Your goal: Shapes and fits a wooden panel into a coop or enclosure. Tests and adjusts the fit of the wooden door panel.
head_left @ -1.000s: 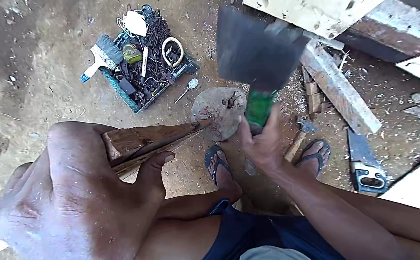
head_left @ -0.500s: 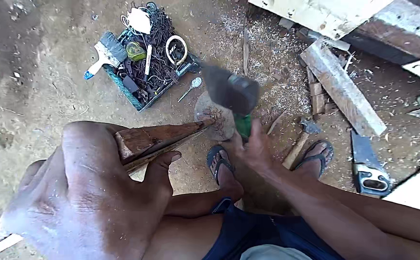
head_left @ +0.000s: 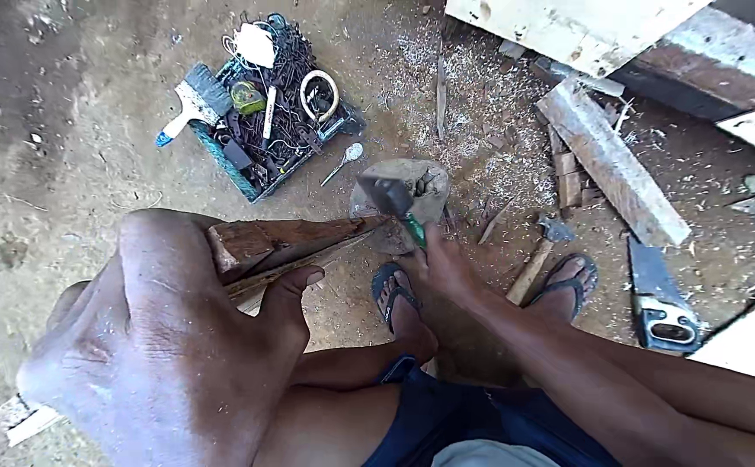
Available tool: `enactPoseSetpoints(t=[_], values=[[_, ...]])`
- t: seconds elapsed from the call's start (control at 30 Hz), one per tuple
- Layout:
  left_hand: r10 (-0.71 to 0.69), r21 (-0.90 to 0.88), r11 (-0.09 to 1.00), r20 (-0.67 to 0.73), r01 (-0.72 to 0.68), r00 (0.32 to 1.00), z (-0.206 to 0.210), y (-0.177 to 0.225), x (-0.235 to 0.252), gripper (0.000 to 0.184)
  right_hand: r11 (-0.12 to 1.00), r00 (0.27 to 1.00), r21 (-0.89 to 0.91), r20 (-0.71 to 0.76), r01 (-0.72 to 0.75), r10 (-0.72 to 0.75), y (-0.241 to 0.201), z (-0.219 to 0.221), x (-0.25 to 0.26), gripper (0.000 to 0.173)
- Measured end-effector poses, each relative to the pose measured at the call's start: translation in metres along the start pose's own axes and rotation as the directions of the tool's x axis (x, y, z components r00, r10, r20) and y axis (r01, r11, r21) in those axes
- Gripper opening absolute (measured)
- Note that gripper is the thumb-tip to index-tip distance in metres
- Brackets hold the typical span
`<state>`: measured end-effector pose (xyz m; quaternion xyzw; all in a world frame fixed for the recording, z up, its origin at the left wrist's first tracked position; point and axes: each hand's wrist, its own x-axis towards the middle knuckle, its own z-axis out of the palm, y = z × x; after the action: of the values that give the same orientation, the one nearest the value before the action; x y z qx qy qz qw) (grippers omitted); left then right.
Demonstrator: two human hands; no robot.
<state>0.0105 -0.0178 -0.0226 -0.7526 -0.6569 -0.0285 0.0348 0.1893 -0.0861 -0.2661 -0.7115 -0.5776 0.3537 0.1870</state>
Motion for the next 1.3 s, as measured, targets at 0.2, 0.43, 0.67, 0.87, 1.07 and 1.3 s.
enactPoseSetpoints(t=[0.2, 0.43, 0.67, 0.87, 1.07, 1.3], values=[[0.074, 0.088, 0.994, -0.073, -0.068, 0.995, 0.012, -0.033, -0.004, 0.074, 0.992, 0.959, -0.096, 0.263, -0.082, 0.105, -0.007, -0.041, 0.014, 0.031], [-0.035, -0.012, 0.999, -0.025, 0.034, 0.999, 0.004, -0.011, -0.003, 0.071, 0.986, 0.963, 0.161, -0.269, 0.033, 0.011, -0.011, 0.000, 0.008, 0.036], [0.120, 0.067, 0.991, -0.071, -0.116, 0.990, 0.009, -0.032, -0.008, 0.064, 0.996, 0.982, -0.015, 0.168, -0.087, 0.088, -0.019, -0.031, 0.016, 0.031], [0.057, 0.066, 0.996, -0.045, -0.054, 0.997, 0.013, -0.035, -0.007, 0.070, 0.973, 0.927, 0.190, -0.372, 0.134, -0.055, -0.033, -0.023, 0.005, 0.037], [0.087, 0.041, 0.996, -0.065, -0.085, 0.994, 0.005, -0.037, 0.001, 0.068, 0.966, 0.881, -0.187, 0.409, -0.176, 0.239, 0.004, 0.001, 0.039, 0.042], [-0.138, -0.024, 0.990, 0.036, 0.139, 0.990, 0.005, -0.097, 0.037, 0.079, 0.989, 0.960, -0.047, 0.240, -0.137, 0.144, 0.023, -0.013, 0.066, 0.036]])
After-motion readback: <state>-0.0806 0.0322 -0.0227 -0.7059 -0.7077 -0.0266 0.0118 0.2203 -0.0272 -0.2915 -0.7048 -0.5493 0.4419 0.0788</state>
